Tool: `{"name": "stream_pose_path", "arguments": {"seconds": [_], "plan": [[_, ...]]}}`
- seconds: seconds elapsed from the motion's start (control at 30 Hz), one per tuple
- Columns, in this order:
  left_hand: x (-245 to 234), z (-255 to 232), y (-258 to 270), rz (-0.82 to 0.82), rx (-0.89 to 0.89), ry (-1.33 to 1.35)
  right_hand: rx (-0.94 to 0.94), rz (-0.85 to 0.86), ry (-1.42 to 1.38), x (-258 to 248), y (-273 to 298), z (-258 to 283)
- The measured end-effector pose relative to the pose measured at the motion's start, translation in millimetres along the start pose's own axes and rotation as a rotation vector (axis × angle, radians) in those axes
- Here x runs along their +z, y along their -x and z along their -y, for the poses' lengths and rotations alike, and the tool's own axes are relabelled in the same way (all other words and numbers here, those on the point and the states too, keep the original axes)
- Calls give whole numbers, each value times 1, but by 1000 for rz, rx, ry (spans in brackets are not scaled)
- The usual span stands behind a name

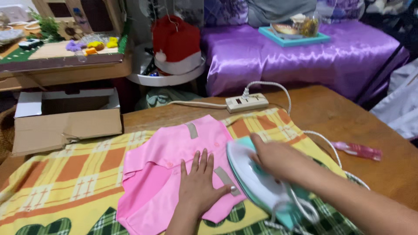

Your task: The person irons a pink shirt on a table using a handheld iron. They smooth the fabric with one hand while moving the iron over the shirt with the other, then flip the shirt to iron the other side.

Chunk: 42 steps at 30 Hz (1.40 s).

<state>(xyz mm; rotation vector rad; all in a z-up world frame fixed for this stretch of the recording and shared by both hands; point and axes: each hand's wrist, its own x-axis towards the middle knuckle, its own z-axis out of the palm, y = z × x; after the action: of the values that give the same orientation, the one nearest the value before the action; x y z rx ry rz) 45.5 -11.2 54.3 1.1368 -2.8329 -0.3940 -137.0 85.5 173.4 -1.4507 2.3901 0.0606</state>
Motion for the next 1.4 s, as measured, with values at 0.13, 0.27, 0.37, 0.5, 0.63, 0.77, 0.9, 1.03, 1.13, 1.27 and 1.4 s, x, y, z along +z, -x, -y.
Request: {"name": "stream_pose_path", "arguments": {"seconds": [0.13, 0.27, 0.37, 0.5, 0.63, 0.77, 0.9, 1.03, 1.13, 1.27, 1.4], "plan": [[0, -2, 1, 12, -23, 10, -168, -234, 79, 0, -20, 4], [-2, -3, 2, 6, -29, 10, -54, -146, 30, 0, -21, 0], [-1, -3, -1, -1, -20, 16, -52, -133, 30, 6, -15, -6], [5, 0, -4, -20, -9, 25, -51, -138, 40, 12, -25, -5], [9, 2, -2, 6, -24, 5, -114, -203, -37, 0, -54, 5], [19, 7, -6, -129, 16, -5, -107, -172, 20, -12, -36, 16], [20, 8, -8, -129, 10, -8, -475, -594, 230, 0, -6, -6], [20, 9, -12, -76, -14, 19, -608, -467, 280, 154, -5, -104], [21, 10, -13, -131, 23, -9, -272, -214, -636, 324, -45, -179], [24, 10, -12, -108, 6, -15, -220, -405, -463, 364, -24, -245], [26, 9, -12, -143, 20, -32, -74, 11, -484, 268, 30, -257]]}}
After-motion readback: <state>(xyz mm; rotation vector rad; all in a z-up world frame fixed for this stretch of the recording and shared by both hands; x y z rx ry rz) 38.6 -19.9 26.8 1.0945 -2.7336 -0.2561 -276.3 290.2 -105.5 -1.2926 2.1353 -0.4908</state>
